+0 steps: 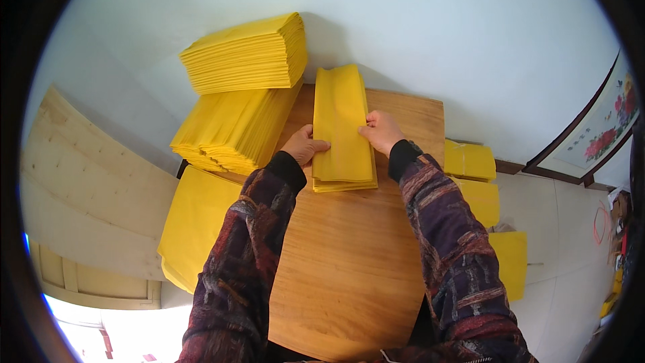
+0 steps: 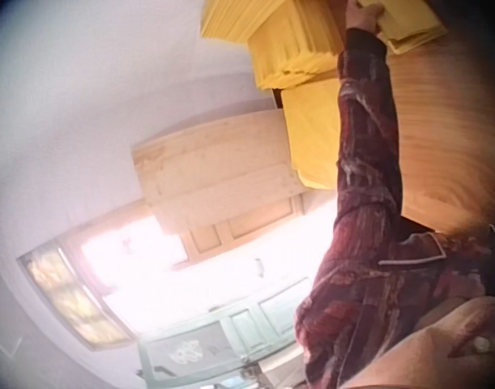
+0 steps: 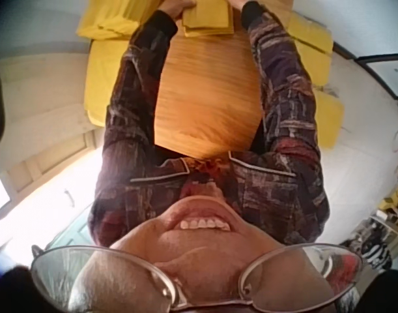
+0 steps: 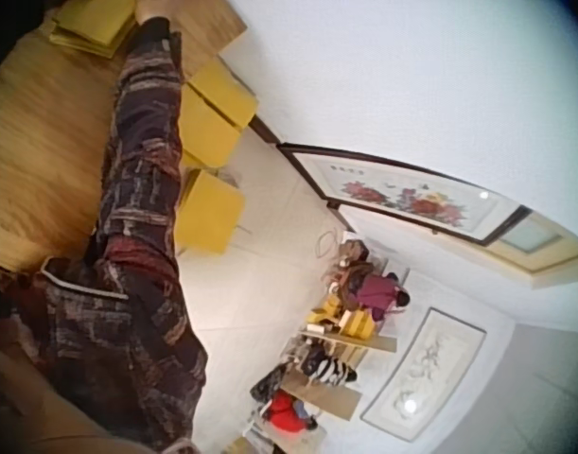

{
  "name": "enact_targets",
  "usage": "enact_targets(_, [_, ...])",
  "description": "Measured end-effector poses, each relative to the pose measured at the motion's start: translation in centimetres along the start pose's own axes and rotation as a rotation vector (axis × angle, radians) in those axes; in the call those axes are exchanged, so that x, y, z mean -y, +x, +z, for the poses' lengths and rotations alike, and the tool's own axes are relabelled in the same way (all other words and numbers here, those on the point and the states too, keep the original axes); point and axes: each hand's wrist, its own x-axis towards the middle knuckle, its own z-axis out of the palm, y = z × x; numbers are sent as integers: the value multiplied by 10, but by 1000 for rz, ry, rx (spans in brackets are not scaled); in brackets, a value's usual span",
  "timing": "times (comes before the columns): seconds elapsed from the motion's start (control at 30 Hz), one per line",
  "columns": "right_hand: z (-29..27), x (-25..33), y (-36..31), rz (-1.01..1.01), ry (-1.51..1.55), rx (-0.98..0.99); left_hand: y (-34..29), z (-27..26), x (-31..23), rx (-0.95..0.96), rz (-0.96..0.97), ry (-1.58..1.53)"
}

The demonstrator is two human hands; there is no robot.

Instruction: The person folds yellow paper sheets by hand on a wooden table. They repeatedly fold each sheet in half, smooth the crease, and stack the folded sheets into a growing pile. The person also rolls a stack of folded sheets into a cylindrical bundle and places it on the table.

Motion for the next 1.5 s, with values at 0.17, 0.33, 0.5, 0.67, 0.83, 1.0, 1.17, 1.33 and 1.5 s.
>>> enact_targets(0.17, [7, -13, 3, -61, 111, -83, 7, -5, 8, 27, 16, -12])
enact_targets(0.33, [6, -16, 2, -34, 41, -126, 6, -2, 7, -39, -18, 140])
enact_targets(0.5, [5, -10, -4, -17, -86, -117, 3, 2, 8, -143, -31, 256])
enact_targets(0.67, [5, 0, -9, 7, -192, -114, 1, -3, 16, -207, 68, 395])
enact_targets(0.83, [4, 1, -15, 51, -137, -103, 11, -12, 41, -471, 245, 744])
enact_targets(1.0, [12, -4, -15, -48, -184, -193, 25, -11, 51, -226, 260, 310])
enact_targets(1.17, [12, -2, -12, 23, -283, -116, 20, 1, 40, -119, 213, 111])
enact_targets(1.33, [19, 7, -15, 68, -324, -135, 22, 4, 39, -150, 178, 34])
enact_targets(1.5, [29, 10, -17, 57, -399, -122, 25, -10, 42, -112, 193, -1])
